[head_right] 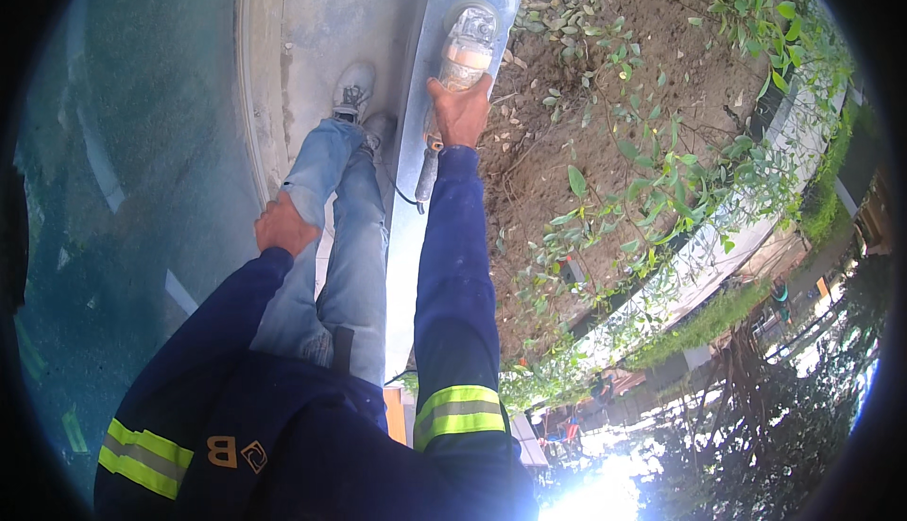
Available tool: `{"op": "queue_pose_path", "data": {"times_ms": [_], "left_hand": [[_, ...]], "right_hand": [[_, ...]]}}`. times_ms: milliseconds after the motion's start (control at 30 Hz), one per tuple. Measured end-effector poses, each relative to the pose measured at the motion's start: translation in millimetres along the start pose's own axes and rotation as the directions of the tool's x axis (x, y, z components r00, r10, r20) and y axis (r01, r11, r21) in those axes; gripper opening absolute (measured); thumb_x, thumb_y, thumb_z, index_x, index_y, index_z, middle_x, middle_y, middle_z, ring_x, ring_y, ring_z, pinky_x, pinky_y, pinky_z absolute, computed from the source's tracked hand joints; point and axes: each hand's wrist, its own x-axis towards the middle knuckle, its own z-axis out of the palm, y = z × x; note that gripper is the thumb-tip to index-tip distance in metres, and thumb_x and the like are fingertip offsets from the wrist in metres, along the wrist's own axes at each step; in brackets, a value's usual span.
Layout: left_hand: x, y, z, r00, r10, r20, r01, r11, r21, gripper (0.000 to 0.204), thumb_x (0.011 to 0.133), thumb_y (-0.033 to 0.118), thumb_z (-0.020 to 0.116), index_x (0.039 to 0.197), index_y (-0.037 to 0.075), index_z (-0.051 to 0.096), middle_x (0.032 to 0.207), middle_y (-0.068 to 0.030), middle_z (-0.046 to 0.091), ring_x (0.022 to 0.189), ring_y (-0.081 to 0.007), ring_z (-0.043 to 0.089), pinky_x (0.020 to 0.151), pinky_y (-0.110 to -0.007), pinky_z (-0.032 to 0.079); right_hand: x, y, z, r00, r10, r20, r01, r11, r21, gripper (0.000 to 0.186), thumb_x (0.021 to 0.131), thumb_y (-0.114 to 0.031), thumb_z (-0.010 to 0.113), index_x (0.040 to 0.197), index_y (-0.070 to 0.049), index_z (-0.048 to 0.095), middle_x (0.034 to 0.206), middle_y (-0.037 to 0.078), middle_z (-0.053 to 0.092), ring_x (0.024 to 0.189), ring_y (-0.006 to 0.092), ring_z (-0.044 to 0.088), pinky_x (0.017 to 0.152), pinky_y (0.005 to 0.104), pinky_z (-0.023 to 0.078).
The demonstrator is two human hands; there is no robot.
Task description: The person uses an angle grinder to smooth a concrete curb edge. They hold the tool with both hands and move it along the curb surface, generating dust. The person adjusts their stance and tool angle as they progress along the edge.
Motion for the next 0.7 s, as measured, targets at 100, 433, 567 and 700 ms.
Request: {"op": "queue_pose_path", "data": {"times_ms": [100, 433, 567, 700], "left_hand": [[0, 1, 0, 1.0, 0.006, -0.017, -0.005, 1.0, 0.014, 0.075, 0.066, 0.035, 0.082, 0.128, 0.002, 0.055, 0.116, -0.0239, 0.068, 0.107, -0.0418, 0.07, 0.098, -0.051, 0.053], [0, 2, -1, 0.999, 0.038, -0.035, -0.038, 0.999, -0.003, 0.072, 0.066, 0.038, 0.083, 0.123, 0.003, 0.056, 0.114, -0.0239, 0.068, 0.104, -0.0417, 0.071, 0.096, -0.051, 0.054], [2, 0, 4, 0.998, 0.011, -0.057, -0.01, 1.0, 0.023, 0.074, 0.065, 0.041, 0.084, 0.122, 0.003, 0.056, 0.111, -0.023, 0.068, 0.102, -0.0421, 0.071, 0.094, -0.051, 0.055], [-2, 3, -6, 1.0, 0.017, -0.012, -0.017, 1.0, 0.01, 0.067, 0.067, 0.034, 0.081, 0.121, 0.003, 0.055, 0.114, -0.0247, 0.068, 0.104, -0.0424, 0.071, 0.097, -0.052, 0.054]], "right_hand": [[-8, -1, 5, 0.998, -0.002, 0.061, 0.005, 0.998, -0.055, 0.068, 0.072, -0.029, 0.089, 0.121, 0.005, 0.056, 0.106, 0.024, 0.075, 0.094, 0.0337, 0.074, 0.088, 0.0422, 0.057], [24, -22, -1, 1.0, -0.012, 0.008, 0.012, 1.0, -0.026, 0.077, 0.07, -0.036, 0.086, 0.126, 0.006, 0.054, 0.107, 0.031, 0.073, 0.101, 0.0464, 0.073, 0.094, 0.0501, 0.056], [7, -11, 4, 0.998, -0.026, 0.061, 0.027, 0.999, -0.017, 0.074, 0.071, -0.034, 0.086, 0.124, 0.005, 0.055, 0.109, 0.03, 0.074, 0.1, 0.0435, 0.073, 0.093, 0.0484, 0.056], [5, -33, 10, 0.996, -0.001, 0.088, 0.012, 0.992, -0.124, 0.071, 0.071, -0.033, 0.087, 0.122, 0.005, 0.056, 0.106, 0.028, 0.074, 0.098, 0.0413, 0.074, 0.09, 0.0473, 0.056]]}}
